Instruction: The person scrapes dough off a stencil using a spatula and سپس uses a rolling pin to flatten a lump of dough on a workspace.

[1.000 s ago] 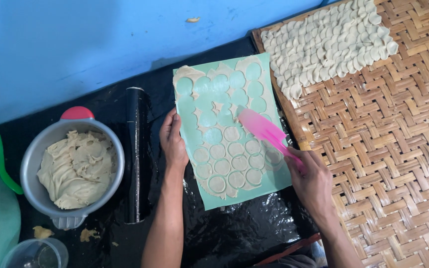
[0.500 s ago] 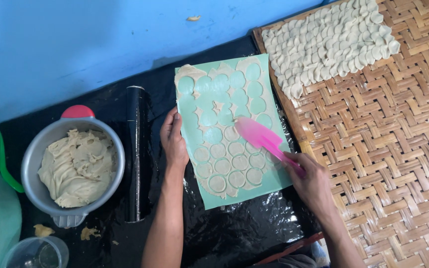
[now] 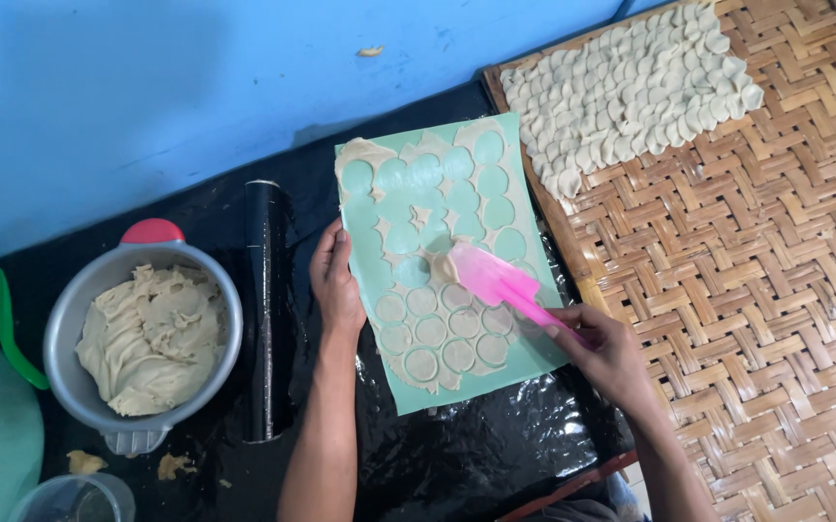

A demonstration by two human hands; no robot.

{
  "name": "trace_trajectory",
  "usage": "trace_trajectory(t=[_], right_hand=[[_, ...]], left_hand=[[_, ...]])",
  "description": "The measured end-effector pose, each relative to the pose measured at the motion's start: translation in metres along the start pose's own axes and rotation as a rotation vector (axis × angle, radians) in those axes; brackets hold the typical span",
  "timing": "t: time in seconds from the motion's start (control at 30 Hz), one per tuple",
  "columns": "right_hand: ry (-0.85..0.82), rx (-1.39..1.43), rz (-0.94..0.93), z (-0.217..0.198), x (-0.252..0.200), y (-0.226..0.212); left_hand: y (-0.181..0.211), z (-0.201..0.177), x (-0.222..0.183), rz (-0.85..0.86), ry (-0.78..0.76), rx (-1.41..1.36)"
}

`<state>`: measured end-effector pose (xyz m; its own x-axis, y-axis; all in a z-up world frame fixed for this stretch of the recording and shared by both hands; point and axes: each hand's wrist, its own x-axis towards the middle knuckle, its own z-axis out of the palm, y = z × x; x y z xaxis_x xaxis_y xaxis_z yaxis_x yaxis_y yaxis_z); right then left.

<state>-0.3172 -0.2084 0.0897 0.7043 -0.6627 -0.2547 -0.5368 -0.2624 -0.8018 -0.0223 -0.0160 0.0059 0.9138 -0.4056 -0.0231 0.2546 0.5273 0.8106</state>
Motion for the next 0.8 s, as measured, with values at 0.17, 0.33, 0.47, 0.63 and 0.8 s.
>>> trace_trajectory(t=[0.17,0.33,0.47,0.63,0.8], right_hand=[[-0.033,0.276,0.006,-0.008,0.007,0.050],[0.253,0.343,0.011,-0.035,0.008,0.026],[0.481,0.099,0.035,-0.049,0.022,0.038],[0.527,-0.067,0.012,-0.057,0.039,0.039],[0.517,-0.069,-0.035,-0.058,0.054,0.063]], left_hand=[[-0.003,-0.005,0.001,-0.004,-0.027,-0.052],[0.002,0.001,-0.001,-0.049,-0.037,-0.093],[0.005,0.006,-0.002,-0.057,-0.051,-0.076],[0.001,0.001,-0.001,-0.062,-0.034,-0.056],[0.001,0.002,0.000,-0.071,-0.009,-0.047]])
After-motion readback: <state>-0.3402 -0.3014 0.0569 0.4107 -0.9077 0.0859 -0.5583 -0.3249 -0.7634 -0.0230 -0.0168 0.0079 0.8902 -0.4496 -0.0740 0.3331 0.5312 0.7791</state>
